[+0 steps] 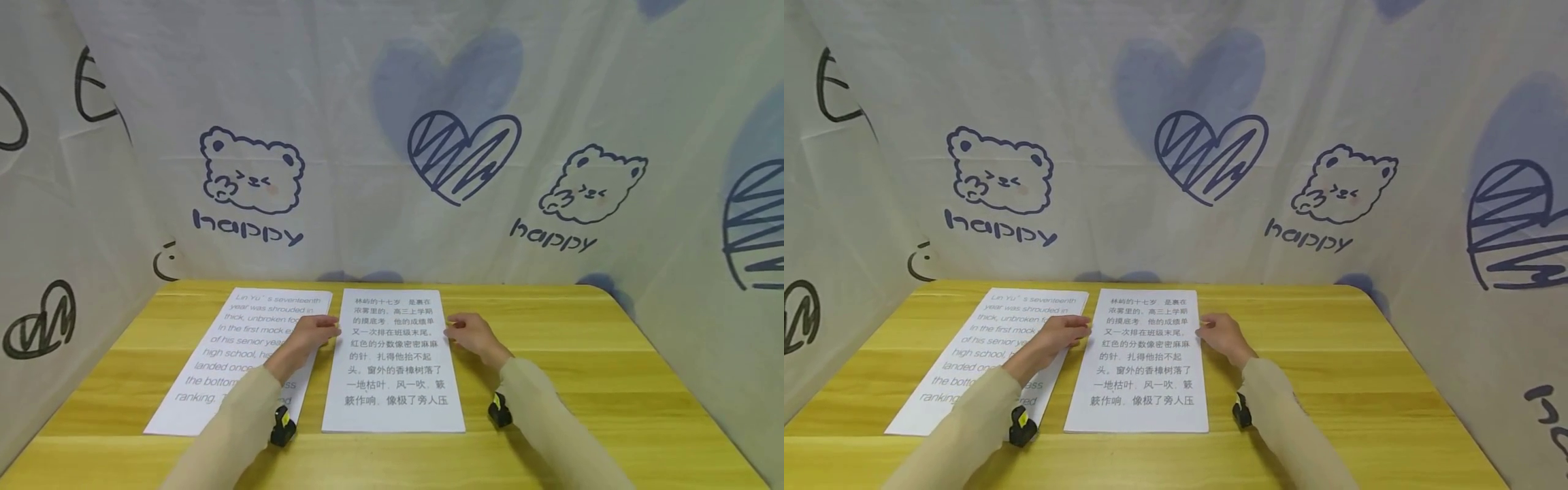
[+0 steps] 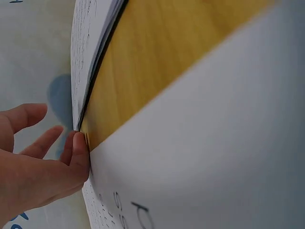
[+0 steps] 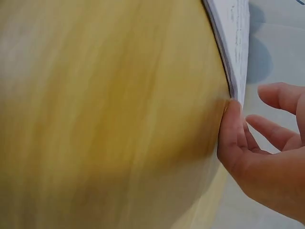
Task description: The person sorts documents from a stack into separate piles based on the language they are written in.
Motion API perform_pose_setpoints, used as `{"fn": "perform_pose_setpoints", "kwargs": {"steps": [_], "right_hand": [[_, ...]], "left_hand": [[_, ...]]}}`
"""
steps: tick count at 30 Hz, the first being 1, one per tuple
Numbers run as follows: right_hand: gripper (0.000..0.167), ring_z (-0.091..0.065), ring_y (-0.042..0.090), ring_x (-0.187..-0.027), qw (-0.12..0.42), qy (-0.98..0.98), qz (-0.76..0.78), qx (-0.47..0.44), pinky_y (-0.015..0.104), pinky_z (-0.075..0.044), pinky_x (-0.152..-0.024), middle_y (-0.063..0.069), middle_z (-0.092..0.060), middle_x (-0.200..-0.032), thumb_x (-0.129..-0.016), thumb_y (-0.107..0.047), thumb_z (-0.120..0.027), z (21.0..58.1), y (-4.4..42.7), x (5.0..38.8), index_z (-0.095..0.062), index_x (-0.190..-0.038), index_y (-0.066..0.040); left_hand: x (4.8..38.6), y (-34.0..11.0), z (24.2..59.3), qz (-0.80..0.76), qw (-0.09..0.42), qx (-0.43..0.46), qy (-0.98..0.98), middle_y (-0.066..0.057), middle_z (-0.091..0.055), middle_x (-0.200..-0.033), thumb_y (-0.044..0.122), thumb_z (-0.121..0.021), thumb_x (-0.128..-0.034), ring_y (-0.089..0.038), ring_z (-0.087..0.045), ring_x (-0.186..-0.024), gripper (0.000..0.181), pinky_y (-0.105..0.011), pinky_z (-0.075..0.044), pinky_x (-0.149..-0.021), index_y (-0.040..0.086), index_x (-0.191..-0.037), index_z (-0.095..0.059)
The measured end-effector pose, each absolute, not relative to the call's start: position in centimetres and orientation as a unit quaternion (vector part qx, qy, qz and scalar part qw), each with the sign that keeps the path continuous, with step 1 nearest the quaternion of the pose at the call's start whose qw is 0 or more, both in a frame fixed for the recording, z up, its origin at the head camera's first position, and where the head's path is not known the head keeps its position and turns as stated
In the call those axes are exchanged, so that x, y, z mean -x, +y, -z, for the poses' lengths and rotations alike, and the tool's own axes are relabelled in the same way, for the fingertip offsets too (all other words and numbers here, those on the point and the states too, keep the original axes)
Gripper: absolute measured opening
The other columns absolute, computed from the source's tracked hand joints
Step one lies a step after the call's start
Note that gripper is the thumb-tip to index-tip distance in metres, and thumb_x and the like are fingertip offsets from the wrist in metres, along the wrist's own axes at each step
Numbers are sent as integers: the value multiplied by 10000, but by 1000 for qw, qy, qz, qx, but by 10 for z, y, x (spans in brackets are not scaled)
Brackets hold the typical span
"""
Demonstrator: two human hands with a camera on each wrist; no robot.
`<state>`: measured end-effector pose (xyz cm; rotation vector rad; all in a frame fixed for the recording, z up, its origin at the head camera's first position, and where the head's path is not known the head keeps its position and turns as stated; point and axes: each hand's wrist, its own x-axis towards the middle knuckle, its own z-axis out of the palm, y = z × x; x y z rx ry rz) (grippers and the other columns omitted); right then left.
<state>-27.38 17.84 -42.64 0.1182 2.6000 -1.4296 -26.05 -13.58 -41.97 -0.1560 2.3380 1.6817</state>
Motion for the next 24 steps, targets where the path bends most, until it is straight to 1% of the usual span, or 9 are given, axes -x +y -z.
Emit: {"fn": "perform_pose_setpoints", "kwargs": {"steps": [5, 10, 13, 17, 20, 24], "right_hand": [[438, -588, 255, -895, 94, 875, 475, -31, 342, -536, -792, 216, -598, -1115, -893, -30, -633, 426, 181, 274, -528, -1296, 103], [479, -564, 236, -861, 99, 884, 457, -20, 307, -516, -746, 182, -596, -1067, -873, -37, -657, 426, 183, 273, -517, -1305, 115], [493, -549, 222, -841, 105, 887, 450, -13, 287, -493, -724, 165, -594, -1052, -876, -42, -659, 427, 183, 274, -507, -1319, 112], [470, -519, 197, -777, 114, 885, 451, -11, 263, -434, -675, 132, -591, -981, -881, -46, -648, 427, 182, 273, -526, -1312, 95], [453, -508, 187, -760, 116, 882, 457, -10, 254, -421, -662, 121, -600, -972, -878, -41, -644, 427, 181, 272, -542, -1297, 98], [439, -517, 197, -796, 111, 884, 455, -7, 264, -436, -684, 135, -611, -1019, -881, -34, -639, 428, 179, 271, -548, -1286, 109]], "left_hand": [[262, -134, 424, -561, 124, 60, 816, -259, -497, -1339, 48, -575, -926, -341, -502, -1138, 424, -439, -419, -983, -85, -1323, -507], [265, -132, 426, -539, 133, 55, 830, -269, -485, -1343, 41, -592, -905, -360, -470, -1178, 454, -472, -377, -1018, -118, -1317, -490], [265, -130, 427, -529, 139, 59, 835, -271, -477, -1350, 57, -592, -905, -357, -467, -1180, 462, -477, -371, -1023, -129, -1315, -485], [264, -128, 427, -522, 141, 66, 838, -276, -477, -1348, 79, -573, -924, -358, -472, -1175, 450, -477, -379, -1016, -135, -1310, -488], [264, -127, 426, -521, 141, 66, 839, -283, -475, -1349, 75, -557, -931, -359, -471, -1180, 441, -478, -378, -1018, -145, -1307, -487], [264, -126, 425, -516, 141, 71, 842, -283, -470, -1355, 70, -548, -933, -343, -473, -1161, 446, -473, -382, -1014, -146, -1316, -476]]}}
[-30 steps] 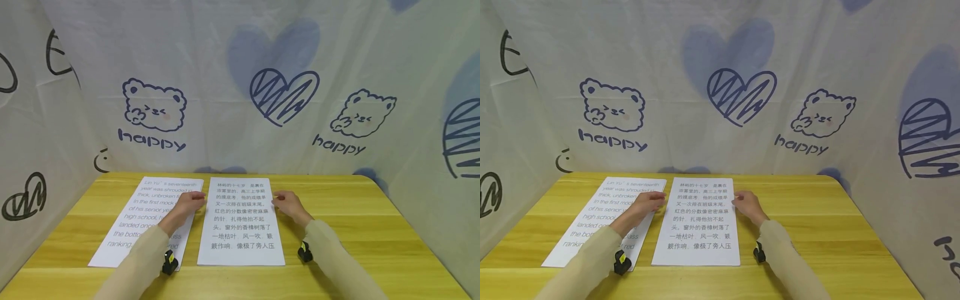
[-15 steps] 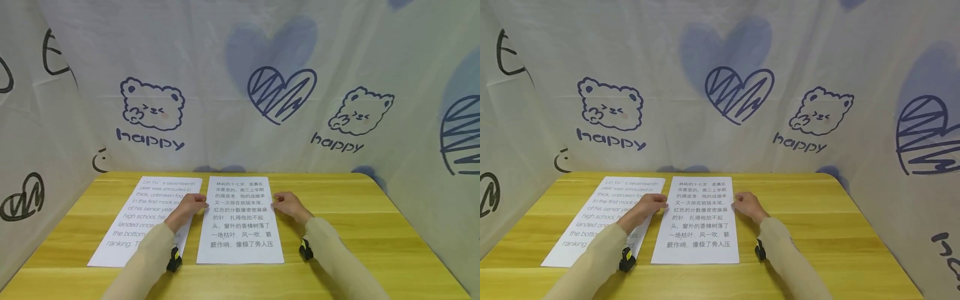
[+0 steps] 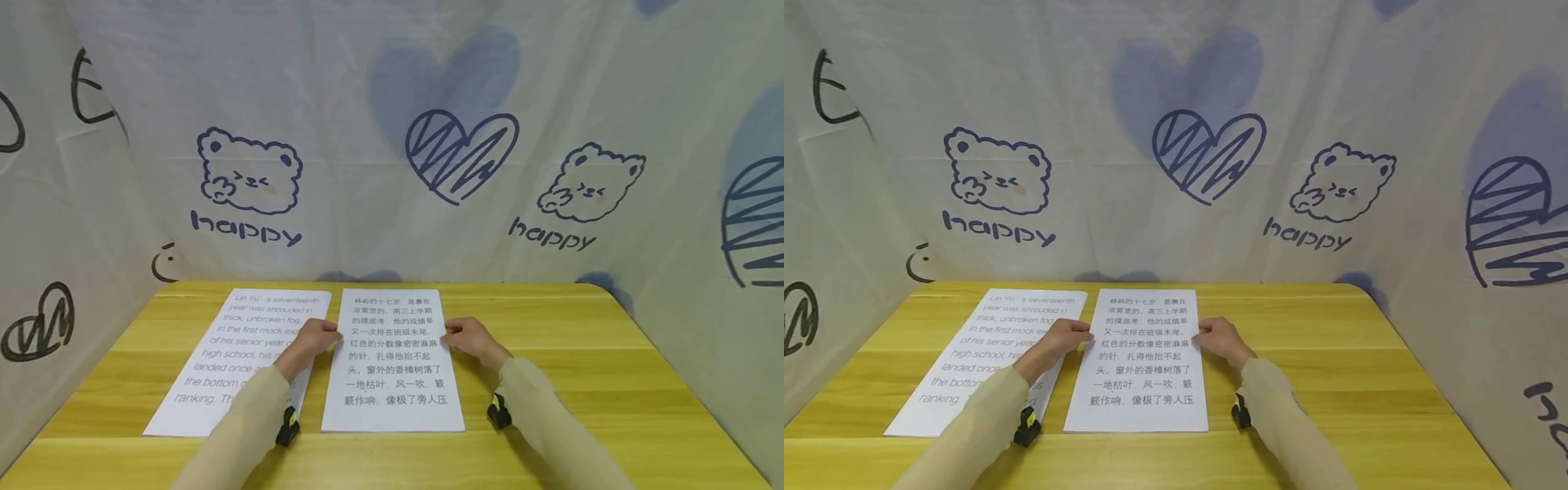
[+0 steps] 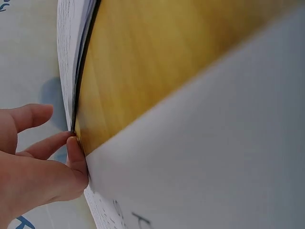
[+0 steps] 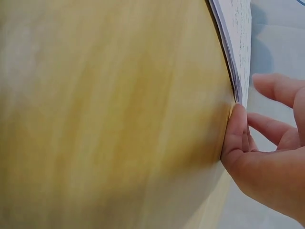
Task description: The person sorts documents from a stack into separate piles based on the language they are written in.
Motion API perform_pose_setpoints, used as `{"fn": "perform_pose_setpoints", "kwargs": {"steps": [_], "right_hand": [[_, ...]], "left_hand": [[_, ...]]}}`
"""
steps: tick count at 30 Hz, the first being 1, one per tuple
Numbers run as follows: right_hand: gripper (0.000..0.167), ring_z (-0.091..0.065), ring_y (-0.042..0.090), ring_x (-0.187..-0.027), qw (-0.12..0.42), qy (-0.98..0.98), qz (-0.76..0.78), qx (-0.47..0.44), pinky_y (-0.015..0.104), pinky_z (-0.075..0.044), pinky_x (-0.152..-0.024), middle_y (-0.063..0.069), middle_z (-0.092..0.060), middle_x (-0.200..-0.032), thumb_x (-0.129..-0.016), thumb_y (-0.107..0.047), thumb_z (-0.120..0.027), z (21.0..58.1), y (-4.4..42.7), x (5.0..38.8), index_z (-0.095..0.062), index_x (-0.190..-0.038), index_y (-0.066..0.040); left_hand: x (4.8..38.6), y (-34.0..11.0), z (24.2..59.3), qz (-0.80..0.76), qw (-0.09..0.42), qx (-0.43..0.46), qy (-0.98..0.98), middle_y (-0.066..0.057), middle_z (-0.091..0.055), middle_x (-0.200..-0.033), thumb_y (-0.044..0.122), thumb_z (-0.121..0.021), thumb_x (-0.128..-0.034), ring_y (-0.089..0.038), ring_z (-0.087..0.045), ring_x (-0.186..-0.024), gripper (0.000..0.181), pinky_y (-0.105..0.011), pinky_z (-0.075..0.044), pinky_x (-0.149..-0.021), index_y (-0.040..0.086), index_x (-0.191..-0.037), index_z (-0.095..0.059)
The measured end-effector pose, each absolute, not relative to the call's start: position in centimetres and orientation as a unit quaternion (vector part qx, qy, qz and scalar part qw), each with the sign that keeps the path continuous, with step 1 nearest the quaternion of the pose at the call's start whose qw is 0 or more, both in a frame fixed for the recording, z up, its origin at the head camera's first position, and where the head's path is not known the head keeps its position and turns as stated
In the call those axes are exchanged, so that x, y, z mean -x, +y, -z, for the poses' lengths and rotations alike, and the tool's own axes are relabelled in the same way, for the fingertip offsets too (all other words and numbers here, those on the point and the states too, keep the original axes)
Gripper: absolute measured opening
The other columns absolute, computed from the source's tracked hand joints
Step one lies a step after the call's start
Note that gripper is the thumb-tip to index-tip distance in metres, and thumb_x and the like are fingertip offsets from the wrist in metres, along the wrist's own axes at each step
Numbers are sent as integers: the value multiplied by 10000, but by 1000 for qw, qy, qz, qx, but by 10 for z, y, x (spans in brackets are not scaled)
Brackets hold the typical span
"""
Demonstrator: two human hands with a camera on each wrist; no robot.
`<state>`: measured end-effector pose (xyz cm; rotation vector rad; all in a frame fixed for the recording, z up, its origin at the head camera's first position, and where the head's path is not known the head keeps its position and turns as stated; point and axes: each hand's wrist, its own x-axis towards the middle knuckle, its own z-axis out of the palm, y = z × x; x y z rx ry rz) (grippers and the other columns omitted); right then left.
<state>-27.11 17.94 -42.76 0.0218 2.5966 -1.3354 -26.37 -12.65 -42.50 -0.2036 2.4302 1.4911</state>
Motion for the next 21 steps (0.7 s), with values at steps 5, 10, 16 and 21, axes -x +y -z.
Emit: {"fn": "perform_pose_setpoints", "kwargs": {"steps": [5, 10, 16, 21], "right_hand": [[411, -530, 248, -888, 95, 895, 435, -7, 327, -450, -775, 198, -619, -1134, -900, -43, -613, 429, 176, 273, -557, -1277, 111], [399, -535, 279, -960, 87, 899, 429, -23, 369, -456, -836, 232, -586, -1247, -914, -66, -601, 431, 173, 273, -565, -1279, 94], [365, -554, 264, -988, 76, 893, 442, -29, 339, -465, -804, 201, -605, -1246, -922, -77, -591, 435, 174, 273, -600, -1260, 60], [346, -572, 252, -938, 67, 885, 461, -28, 331, -479, -775, 186, -643, -1163, -903, -64, -595, 436, 175, 273, -626, -1223, 61]], "left_hand": [[263, -126, 425, -513, 139, 72, 844, -279, -444, -1386, 84, -538, -938, -353, -473, -1192, 473, -473, -380, -1027, -132, -1349, -446], [262, -124, 425, -509, 134, 67, 848, -289, -427, -1400, 102, -527, -945, -376, -463, -1223, 485, -481, -372, -1037, -136, -1357, -434], [261, -118, 422, -500, 112, 63, 857, -214, -554, -976, 97, -529, -936, -240, -501, -848, 195, -342, -454, -761, -82, -980, -595], [261, -115, 419, -505, 116, 63, 853, -204, -551, -1075, 90, -518, -938, -265, -517, -934, 176, -335, -454, -781, -69, -980, -580]]}}
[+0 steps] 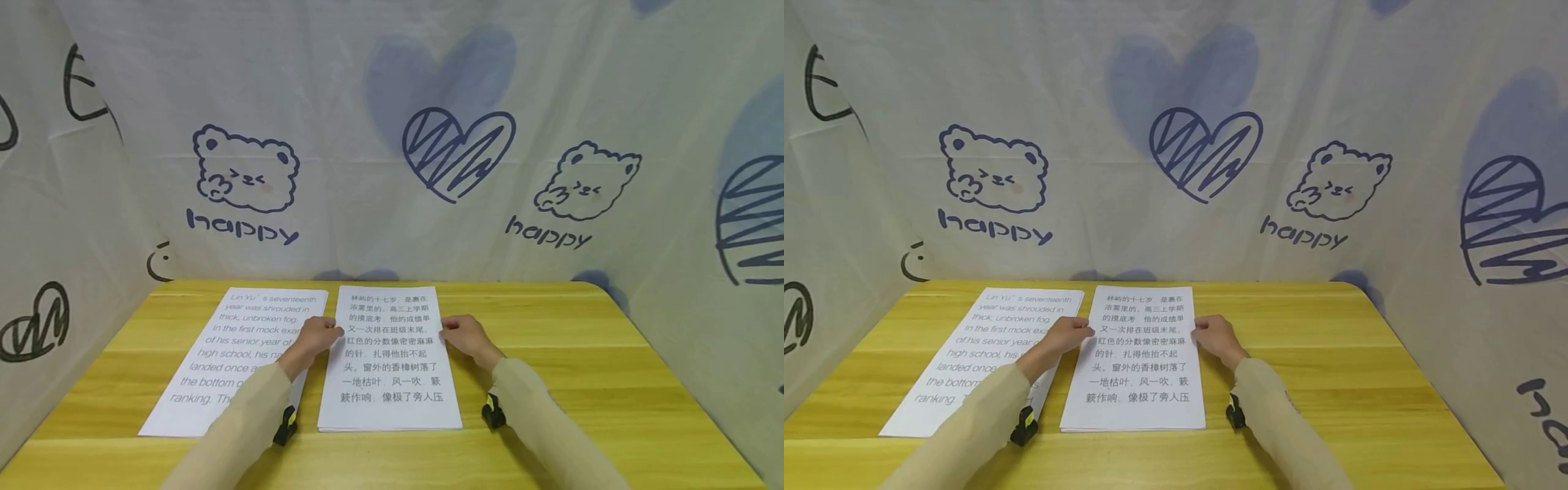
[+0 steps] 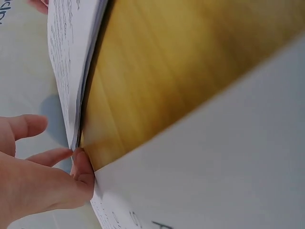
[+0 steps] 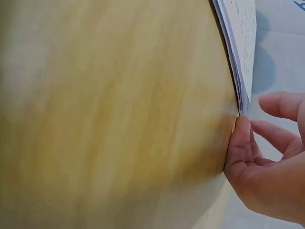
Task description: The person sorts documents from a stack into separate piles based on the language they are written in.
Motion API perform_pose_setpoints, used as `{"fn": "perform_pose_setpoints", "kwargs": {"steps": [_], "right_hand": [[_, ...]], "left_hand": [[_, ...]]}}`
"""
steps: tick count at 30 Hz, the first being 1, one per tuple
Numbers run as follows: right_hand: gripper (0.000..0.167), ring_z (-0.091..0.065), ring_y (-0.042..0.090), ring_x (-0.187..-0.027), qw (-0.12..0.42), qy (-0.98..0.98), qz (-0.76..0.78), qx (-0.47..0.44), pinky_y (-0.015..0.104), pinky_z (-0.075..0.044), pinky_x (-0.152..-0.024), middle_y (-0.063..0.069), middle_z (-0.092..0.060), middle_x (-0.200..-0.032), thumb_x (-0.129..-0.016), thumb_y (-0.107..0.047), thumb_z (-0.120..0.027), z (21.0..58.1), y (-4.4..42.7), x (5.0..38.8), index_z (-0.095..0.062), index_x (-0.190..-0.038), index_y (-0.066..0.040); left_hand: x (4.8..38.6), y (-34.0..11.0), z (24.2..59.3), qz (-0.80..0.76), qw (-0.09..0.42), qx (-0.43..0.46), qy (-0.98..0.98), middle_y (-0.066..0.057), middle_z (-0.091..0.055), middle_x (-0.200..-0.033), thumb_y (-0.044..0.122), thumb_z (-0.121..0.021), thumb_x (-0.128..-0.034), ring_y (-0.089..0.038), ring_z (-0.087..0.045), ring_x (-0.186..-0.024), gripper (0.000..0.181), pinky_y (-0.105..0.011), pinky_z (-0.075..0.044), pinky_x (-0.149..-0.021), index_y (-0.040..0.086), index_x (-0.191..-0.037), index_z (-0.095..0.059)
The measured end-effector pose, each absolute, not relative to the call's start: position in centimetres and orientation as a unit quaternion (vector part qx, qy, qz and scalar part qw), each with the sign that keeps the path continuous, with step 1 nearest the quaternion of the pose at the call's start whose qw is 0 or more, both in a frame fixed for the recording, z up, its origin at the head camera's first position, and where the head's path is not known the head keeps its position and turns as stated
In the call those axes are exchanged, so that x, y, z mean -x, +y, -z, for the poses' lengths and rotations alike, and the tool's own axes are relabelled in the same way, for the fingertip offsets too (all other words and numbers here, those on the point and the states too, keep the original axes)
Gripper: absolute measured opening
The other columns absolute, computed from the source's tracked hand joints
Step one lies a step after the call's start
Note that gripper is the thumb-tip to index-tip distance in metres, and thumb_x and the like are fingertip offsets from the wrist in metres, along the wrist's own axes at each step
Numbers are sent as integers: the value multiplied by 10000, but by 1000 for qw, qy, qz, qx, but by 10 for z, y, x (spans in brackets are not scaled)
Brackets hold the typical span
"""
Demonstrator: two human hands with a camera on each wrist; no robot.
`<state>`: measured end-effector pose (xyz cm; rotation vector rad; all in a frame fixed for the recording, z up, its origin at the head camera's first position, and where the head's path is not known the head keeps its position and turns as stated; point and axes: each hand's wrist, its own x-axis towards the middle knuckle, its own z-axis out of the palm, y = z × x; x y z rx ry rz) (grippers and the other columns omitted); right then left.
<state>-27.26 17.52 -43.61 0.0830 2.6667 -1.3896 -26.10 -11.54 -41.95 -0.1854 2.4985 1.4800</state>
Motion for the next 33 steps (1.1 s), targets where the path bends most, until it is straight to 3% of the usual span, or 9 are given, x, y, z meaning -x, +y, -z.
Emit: {"fn": "perform_pose_setpoints", "kwargs": {"steps": [2, 4, 7, 10, 12, 15, 19, 23, 33], "right_hand": [[348, -581, 247, -927, 62, 883, 465, -29, 326, -488, -769, 186, -647, -1143, -899, -60, -594, 436, 175, 272, -623, -1222, 67], [356, -583, 244, -925, 59, 880, 470, -34, 316, -488, -768, 176, -648, -1133, -897, -62, -598, 437, 174, 272, -620, -1231, 61], [375, -577, 233, -901, 56, 880, 470, -35, 303, -481, -749, 170, -642, -1131, -896, -63, -602, 437, 173, 272, -605, -1248, 66], [407, -556, 235, -892, 63, 879, 471, -37, 310, -466, -752, 162, -627, -1132, -894, -72, -614, 436, 173, 273, -586, -1280, 55], [425, -546, 226, -862, 66, 876, 476, -36, 301, -460, -728, 155, -620, -1118, -893, -72, -620, 436, 172, 273, -574, -1299, 45], [442, -529, 218, -806, 69, 869, 490, -29, 287, -452, -670, 156, -606, -1077, -896, -55, -620, 434, 172, 272, -555, -1323, 38], [461, -542, 211, -778, 68, 859, 507, -16, 283, -475, -638, 164, -591, -1055, -900, -21, -609, 428, 171, 272, -525, -1349, 44], [478, -586, 211, -770, 69, 859, 507, -7, 302, -525, -638, 179, -595, -1046, -891, 11, -602, 423, 168, 272, -502, -1355, 68], [486, -614, 201, -725, 77, 848, 524, -26, 285, -539, -590, 196, -617, -1011, -873, 61, -622, 422, 169, 272, -501, -1344, 78]], "left_hand": [[261, -116, 419, -507, 125, 59, 851, -284, -502, -1286, 87, -492, -950, -362, -502, -1159, 336, -415, -444, -956, -132, -1198, -547], [261, -117, 418, -511, 127, 54, 848, -297, -345, -1458, 79, -470, -959, -419, -358, -1327, 481, -497, -349, -1055, -145, -1379, -401], [261, -118, 417, -514, 125, 52, 847, -285, -316, -1477, 74, -444, -967, -426, -304, -1354, 492, -505, -305, -1076, -136, -1404, -363], [261, -119, 418, -522, 111, 53, 844, -277, -361, -1456, 58, -436, -961, -366, -495, -1200, 472, -426, -427, -993, -113, -1399, -395], [261, -120, 420, -527, 99, 54, 843, -265, -476, -1363, 44, -430, -951, -254, -587, -887, 464, -323, -497, -784, -87, -1396, -424], [259, -120, 421, -535, 84, 60, 838, -242, -573, -1196, 34, -423, -945, -118, -382, -530, 455, -226, -378, -515, -41, -1392, -466], [257, -116, 417, -535, 83, 54, 839, -268, -520, -1294, 35, -438, -940, -161, -472, -649, 455, -230, -382, -580, -10, -1390, -488], [256, -114, 415, -530, 89, 39, 842, -269, -474, -1336, 15, -475, -931, -286, -508, -1039, 482, -309, -456, -802, -13, -1412, -456], [256, -117, 415, -521, 41, 68, 850, -203, -557, -1059, -121, -556, -808, -262, -557, -899, 588, -270, -516, -700, -36, -1384, -476]]}}
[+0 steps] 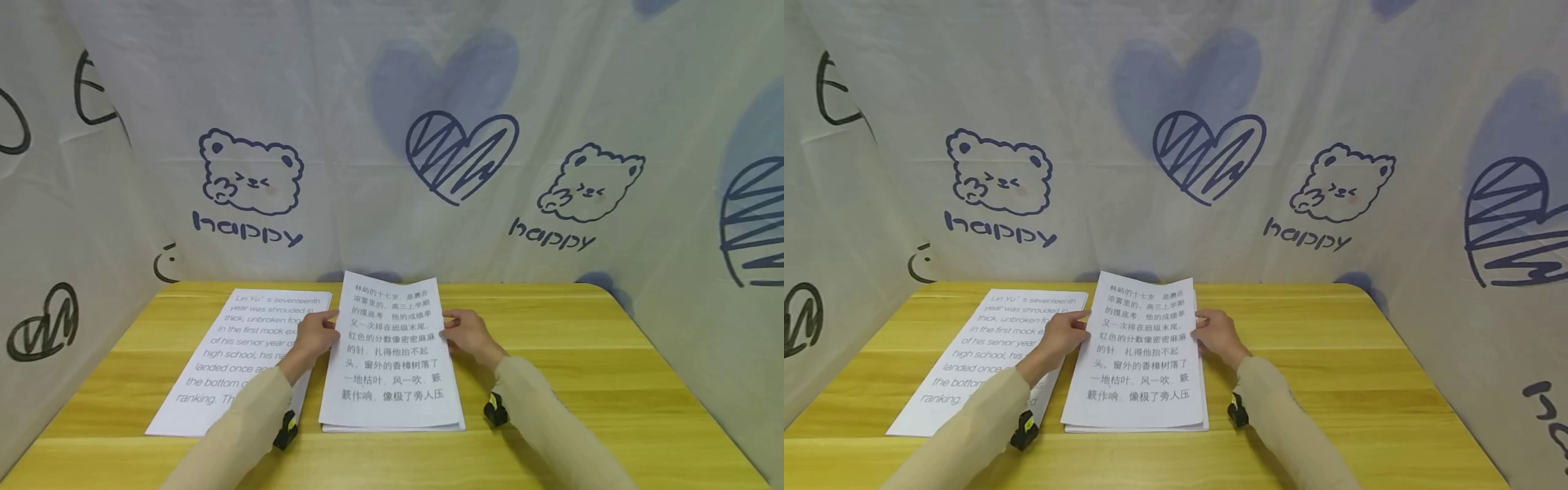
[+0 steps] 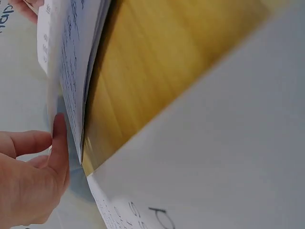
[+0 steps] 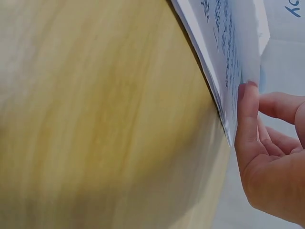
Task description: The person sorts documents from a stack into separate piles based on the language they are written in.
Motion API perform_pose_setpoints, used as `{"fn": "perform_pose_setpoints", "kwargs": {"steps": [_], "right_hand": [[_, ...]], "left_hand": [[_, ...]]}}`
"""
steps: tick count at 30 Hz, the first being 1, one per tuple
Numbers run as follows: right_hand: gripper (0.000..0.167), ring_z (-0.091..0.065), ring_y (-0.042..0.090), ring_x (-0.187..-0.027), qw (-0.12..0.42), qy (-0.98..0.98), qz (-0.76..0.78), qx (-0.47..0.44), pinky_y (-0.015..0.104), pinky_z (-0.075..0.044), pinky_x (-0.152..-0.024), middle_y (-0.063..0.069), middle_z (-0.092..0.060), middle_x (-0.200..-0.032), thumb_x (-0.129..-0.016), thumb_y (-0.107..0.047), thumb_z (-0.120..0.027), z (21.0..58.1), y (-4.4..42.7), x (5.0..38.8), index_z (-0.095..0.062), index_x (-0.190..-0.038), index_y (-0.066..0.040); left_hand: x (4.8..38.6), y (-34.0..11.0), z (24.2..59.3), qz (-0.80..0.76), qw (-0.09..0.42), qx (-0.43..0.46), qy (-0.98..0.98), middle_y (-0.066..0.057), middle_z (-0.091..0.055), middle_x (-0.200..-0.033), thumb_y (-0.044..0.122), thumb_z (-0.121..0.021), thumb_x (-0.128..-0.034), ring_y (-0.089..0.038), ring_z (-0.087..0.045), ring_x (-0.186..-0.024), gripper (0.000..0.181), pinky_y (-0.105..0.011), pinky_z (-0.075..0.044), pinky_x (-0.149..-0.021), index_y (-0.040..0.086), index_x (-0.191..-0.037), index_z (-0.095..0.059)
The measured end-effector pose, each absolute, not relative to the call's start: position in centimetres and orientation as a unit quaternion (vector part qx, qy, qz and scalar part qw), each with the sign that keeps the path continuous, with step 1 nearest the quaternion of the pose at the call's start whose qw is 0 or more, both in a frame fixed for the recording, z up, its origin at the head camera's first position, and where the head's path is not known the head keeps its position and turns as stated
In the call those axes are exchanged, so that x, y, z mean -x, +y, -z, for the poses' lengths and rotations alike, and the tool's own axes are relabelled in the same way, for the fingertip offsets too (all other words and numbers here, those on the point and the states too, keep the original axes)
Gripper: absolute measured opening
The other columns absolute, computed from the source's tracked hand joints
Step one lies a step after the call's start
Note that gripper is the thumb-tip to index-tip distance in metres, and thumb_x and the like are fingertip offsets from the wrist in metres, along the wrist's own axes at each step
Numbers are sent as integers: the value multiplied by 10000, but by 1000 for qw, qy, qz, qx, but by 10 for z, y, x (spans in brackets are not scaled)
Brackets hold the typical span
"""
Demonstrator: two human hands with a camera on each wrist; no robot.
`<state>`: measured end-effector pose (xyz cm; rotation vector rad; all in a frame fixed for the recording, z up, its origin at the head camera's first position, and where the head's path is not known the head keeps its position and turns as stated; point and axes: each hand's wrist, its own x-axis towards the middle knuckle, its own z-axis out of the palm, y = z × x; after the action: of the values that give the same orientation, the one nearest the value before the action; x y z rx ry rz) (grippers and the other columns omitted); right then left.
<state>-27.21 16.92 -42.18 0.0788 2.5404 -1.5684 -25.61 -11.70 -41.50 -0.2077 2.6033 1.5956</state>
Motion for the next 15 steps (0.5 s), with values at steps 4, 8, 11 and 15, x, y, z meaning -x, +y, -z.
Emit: {"fn": "perform_pose_setpoints", "kwargs": {"steps": [4, 8, 11, 15], "right_hand": [[492, -618, 195, -722, 79, 839, 538, -28, 294, -544, -622, 195, -614, -1009, -879, 55, -618, 420, 172, 274, -493, -1355, 69], [497, -632, 203, -717, 74, 829, 555, -12, 315, -558, -655, 211, -614, -1045, -892, 30, -614, 417, 175, 276, -482, -1371, 56], [498, -637, 214, -737, 74, 824, 562, -3, 324, -563, -673, 224, -605, -1079, -903, 12, -615, 415, 178, 278, -479, -1381, 43], [509, -640, 225, -778, 80, 818, 569, -6, 328, -566, -692, 224, -591, -1113, -905, 10, -621, 412, 182, 278, -470, -1391, 28]], "left_hand": [[256, -121, 412, -540, 41, 78, 837, -188, -555, -1051, -109, -576, -835, -237, -555, -875, 574, -281, -526, -721, -13, -1392, -478], [257, -125, 411, -596, 50, 92, 797, -160, -537, -1000, -110, -578, -849, -189, -556, -806, 571, -279, -532, -726, -11, -1399, -467], [257, -128, 412, -636, 62, 101, 762, -150, -528, -990, -112, -568, -860, -174, -581, -780, 576, -281, -543, -743, -16, -1414, -444], [258, -130, 413, -649, 74, 109, 749, -151, -533, -1026, -87, -572, -876, -178, -597, -806, 569, -276, -540, -759, -1, -1423, -441]]}}
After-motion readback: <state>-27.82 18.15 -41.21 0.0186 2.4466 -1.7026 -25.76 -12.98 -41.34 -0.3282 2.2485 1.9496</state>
